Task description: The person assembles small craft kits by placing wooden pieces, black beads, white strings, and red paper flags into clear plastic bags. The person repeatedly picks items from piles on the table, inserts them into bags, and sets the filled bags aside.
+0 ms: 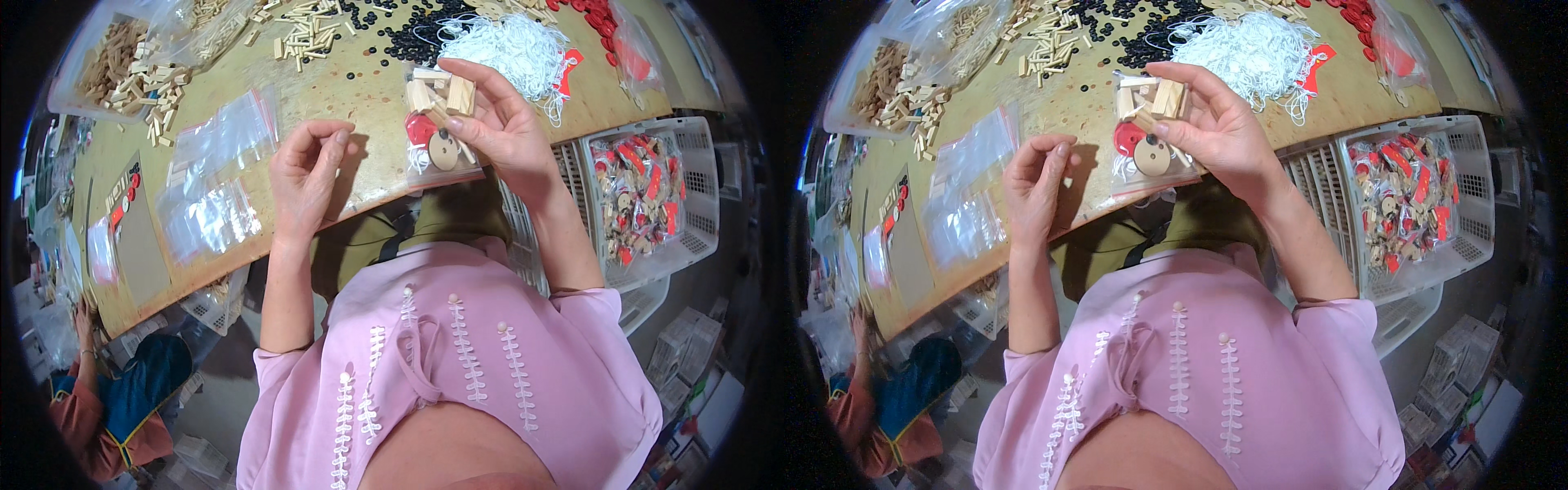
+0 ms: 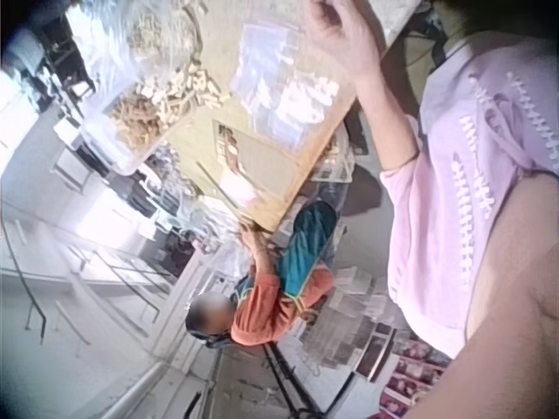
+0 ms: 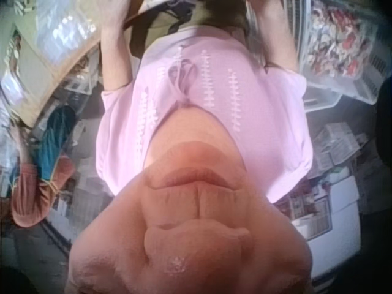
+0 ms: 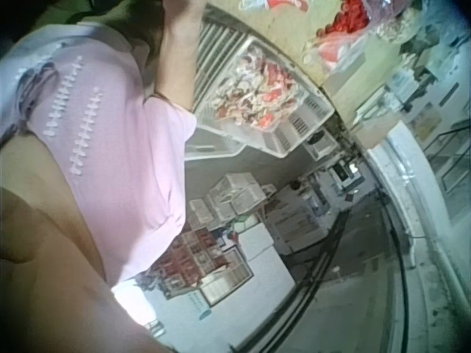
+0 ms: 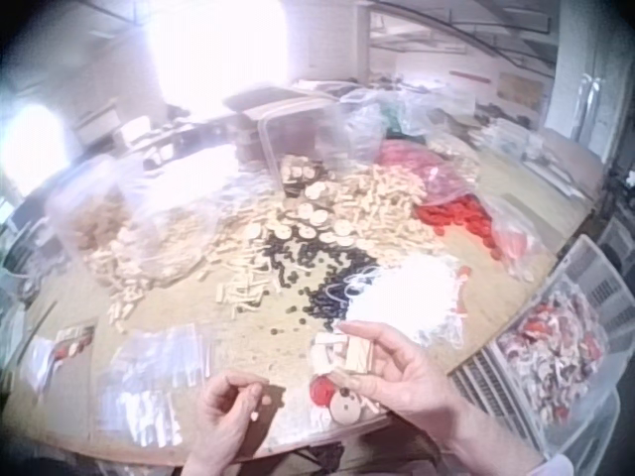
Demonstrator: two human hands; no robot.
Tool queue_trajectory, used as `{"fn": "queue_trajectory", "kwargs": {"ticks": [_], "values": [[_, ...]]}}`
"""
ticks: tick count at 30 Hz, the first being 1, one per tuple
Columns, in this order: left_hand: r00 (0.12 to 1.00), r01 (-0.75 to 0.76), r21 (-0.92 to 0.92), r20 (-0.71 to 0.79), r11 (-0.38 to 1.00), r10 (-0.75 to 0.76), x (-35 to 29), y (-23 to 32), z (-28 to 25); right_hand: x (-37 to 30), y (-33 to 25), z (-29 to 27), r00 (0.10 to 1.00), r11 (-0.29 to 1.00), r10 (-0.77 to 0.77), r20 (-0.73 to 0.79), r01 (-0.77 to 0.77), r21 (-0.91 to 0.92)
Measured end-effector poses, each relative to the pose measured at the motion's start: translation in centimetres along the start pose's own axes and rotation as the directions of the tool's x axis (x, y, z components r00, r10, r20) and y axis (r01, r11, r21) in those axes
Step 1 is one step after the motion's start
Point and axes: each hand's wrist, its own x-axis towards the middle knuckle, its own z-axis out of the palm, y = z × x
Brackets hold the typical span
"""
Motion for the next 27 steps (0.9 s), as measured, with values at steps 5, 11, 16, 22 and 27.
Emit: {"fn": "queue_trajectory", "kwargs": {"ticks": [5,11,16,22,27], "values": [[0.984,-0.002,0.459,-0.157,0.889,0.084,0.8,1.3,-3.0,-0.2,0.2,-1.5,0.994,0.998,-0.061,-0.094,0.059,-0.026],[0.935,0.070,0.938,-0.181,0.341,0.304,1.4,0.7,-9.7,-2.7,-2.6,-3.7,0.927,0.821,-0.297,-0.230,0.125,-0.557],[0.954,0.106,0.880,-0.221,0.464,0.201,1.1,0.5,-10.6,-9.4,-7.0,-15.9,0.818,0.038,-0.559,-0.140,-0.144,-0.989],[0.945,0.098,0.842,-0.246,0.531,0.216,0.8,-0.2,-11.5,-16.0,-11.9,-25.9,0.730,-0.518,-0.619,-0.288,-0.656,-0.548],[0.921,-0.018,0.777,-0.233,0.629,0.313,0.6,1.1,-9.8,-10.1,-5.0,-15.3,0.811,0.127,-0.487,-0.323,-0.300,-0.945]]}}
